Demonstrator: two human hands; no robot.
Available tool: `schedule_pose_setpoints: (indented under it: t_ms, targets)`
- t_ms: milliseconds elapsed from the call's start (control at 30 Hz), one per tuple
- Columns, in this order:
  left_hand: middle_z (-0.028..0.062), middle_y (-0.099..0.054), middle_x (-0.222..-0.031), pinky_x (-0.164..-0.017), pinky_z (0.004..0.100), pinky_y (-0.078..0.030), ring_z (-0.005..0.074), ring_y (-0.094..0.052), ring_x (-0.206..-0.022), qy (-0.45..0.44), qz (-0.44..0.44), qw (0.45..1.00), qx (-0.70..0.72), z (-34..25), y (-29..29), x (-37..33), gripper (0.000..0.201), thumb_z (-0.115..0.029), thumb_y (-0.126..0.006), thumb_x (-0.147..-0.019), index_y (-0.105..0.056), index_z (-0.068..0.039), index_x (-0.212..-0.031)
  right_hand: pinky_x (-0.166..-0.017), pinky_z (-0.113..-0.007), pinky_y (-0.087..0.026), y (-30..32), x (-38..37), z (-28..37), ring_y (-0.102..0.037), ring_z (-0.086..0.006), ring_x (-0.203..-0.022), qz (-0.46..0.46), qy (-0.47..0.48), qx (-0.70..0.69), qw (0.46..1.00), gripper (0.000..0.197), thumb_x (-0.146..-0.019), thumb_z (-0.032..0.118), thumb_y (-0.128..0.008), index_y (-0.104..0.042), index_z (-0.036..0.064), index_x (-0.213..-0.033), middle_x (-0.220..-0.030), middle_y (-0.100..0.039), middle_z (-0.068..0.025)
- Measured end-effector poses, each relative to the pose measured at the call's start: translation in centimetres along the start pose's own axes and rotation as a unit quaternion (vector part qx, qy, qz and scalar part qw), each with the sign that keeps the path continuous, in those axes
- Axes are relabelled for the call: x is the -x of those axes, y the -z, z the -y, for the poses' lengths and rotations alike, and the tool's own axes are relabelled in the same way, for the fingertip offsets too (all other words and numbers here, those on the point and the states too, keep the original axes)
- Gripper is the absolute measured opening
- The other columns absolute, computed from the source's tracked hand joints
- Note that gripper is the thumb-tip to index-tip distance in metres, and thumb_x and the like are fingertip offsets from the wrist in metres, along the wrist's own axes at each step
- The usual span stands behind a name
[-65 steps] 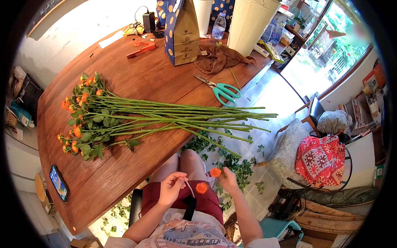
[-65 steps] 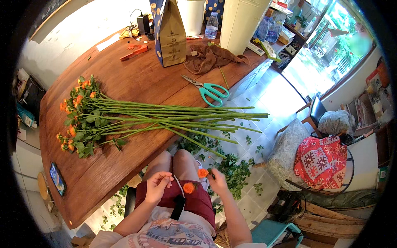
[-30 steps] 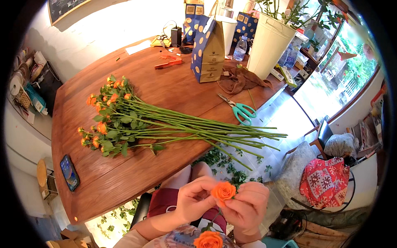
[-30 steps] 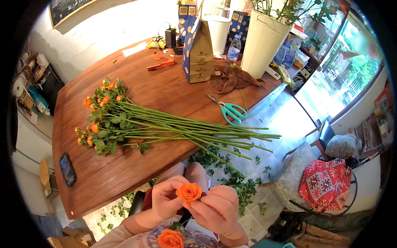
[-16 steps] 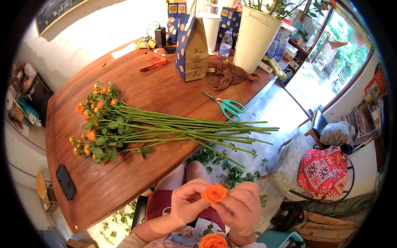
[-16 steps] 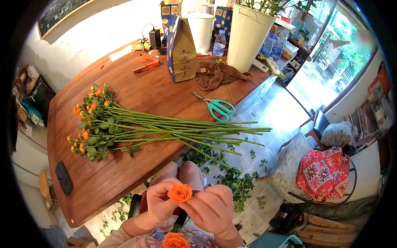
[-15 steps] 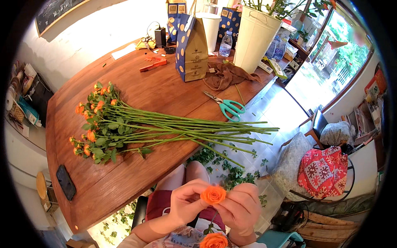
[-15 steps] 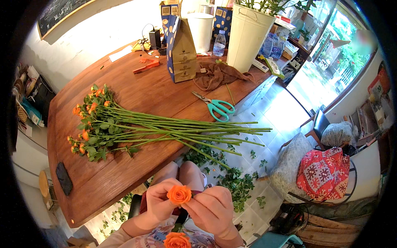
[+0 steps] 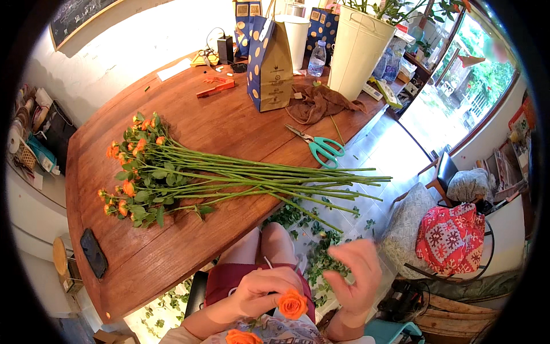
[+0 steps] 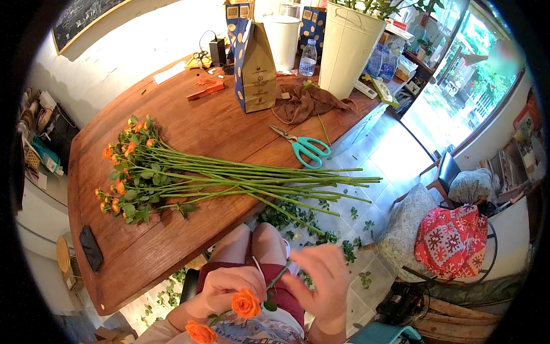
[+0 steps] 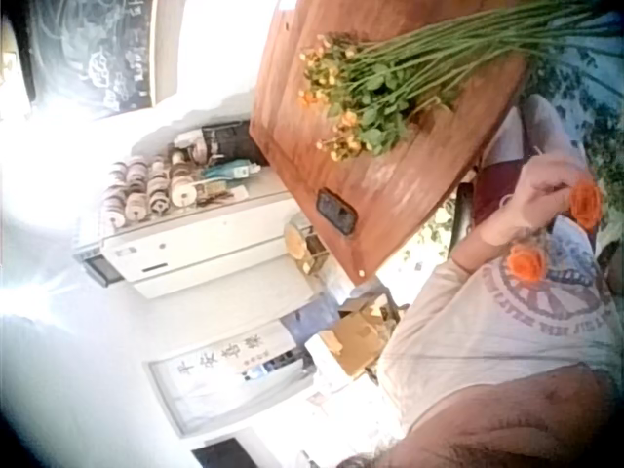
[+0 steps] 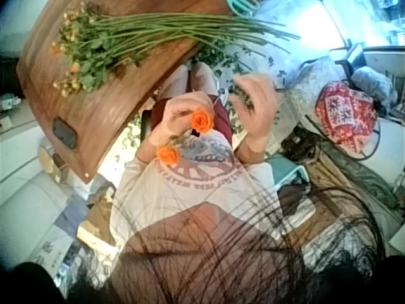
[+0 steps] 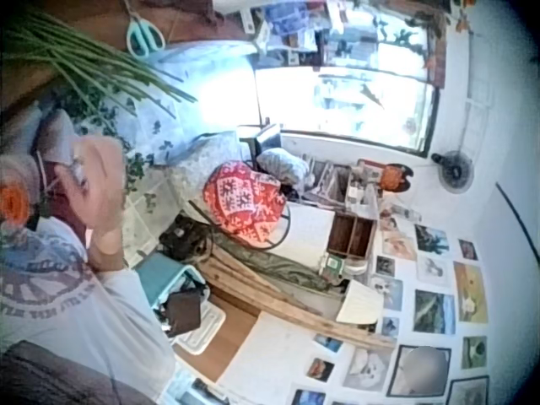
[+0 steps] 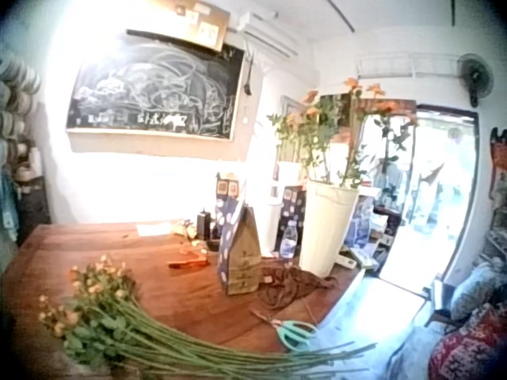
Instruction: The person trims the stems of orange roses with shears and places them into a white vase on a wooden table.
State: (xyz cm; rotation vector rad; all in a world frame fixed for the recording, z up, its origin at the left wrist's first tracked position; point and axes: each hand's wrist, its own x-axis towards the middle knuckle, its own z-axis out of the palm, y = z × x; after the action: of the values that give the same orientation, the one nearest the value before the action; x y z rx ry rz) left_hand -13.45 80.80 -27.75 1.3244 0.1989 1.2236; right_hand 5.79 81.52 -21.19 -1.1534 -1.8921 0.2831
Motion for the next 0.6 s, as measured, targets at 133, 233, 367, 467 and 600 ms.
schedule_pose_setpoints:
  t_ms: [133,233,367,467,600]
  targets:
    - [0.0159,-0.058,-0.093,-0.071,0.0349,-0.045,0.0286,-0.056,-0.082,-0.006,0.039,0.999,-0.006,0.4,0.4,0.6,0.012,-0.003,-0.058,-0.085,-0.06,0.006,-0.093,-0.061,-0.03,-0.043,-0.9,0.0,0.5,-0.055,-0.0233,-0.067,0.124,-0.043,-0.347,0.929,0.015,-0.072,0.008,-0.071,-0.064,-0.0002,-0.082,-0.075,-0.059,-0.0093]
    - [0.0164,-0.058,-0.092,-0.071,0.0351,-0.045,0.0292,-0.056,-0.081,-0.013,0.041,0.999,-0.011,0.1,0.4,0.7,0.013,-0.003,-0.058,-0.084,-0.06,0.007,-0.092,-0.06,-0.028,-0.043,-1.3,-0.4,0.7,-0.055,-0.0215,-0.066,0.181,-0.059,-0.421,0.887,0.011,-0.074,0.004,-0.07,-0.063,-0.0006,-0.081,-0.074,-0.058,-0.0087]
    - [0.0171,-0.057,-0.091,-0.07,0.0354,-0.045,0.03,-0.056,-0.08,-0.023,0.05,0.998,-0.014,0.1,0.7,0.7,0.013,-0.003,-0.059,-0.084,-0.06,0.007,-0.091,-0.058,-0.028,-0.042,-1.4,-0.8,1.0,-0.054,-0.0208,-0.065,0.202,-0.059,-0.4,0.892,0.009,-0.073,0.001,-0.068,-0.063,0.0001,-0.08,-0.073,-0.058,-0.0085]
    - [0.0165,-0.058,-0.088,-0.068,0.0354,-0.046,0.0296,-0.056,-0.077,-0.03,0.041,0.998,-0.022,0.0,0.7,0.7,0.012,-0.003,-0.059,-0.084,-0.06,0.007,-0.09,-0.058,-0.029,-0.041,-1.6,-0.8,1.4,-0.054,-0.0205,-0.063,0.197,-0.071,-0.385,0.899,0.009,-0.07,0.0,-0.069,-0.063,-0.001,-0.077,-0.071,-0.059,-0.0086]
    - [0.0154,-0.06,-0.085,-0.065,0.0342,-0.046,0.027,-0.058,-0.074,-0.04,-0.04,0.997,-0.061,-0.1,0.6,0.9,0.01,-0.001,-0.06,-0.082,-0.062,0.007,-0.089,-0.054,-0.028,-0.041,-1.9,0.8,1.9,-0.053,-0.0209,-0.061,0.085,-0.104,-0.332,0.934,0.008,-0.072,-0.001,-0.067,-0.062,0.0003,-0.078,-0.071,-0.058,-0.0077]
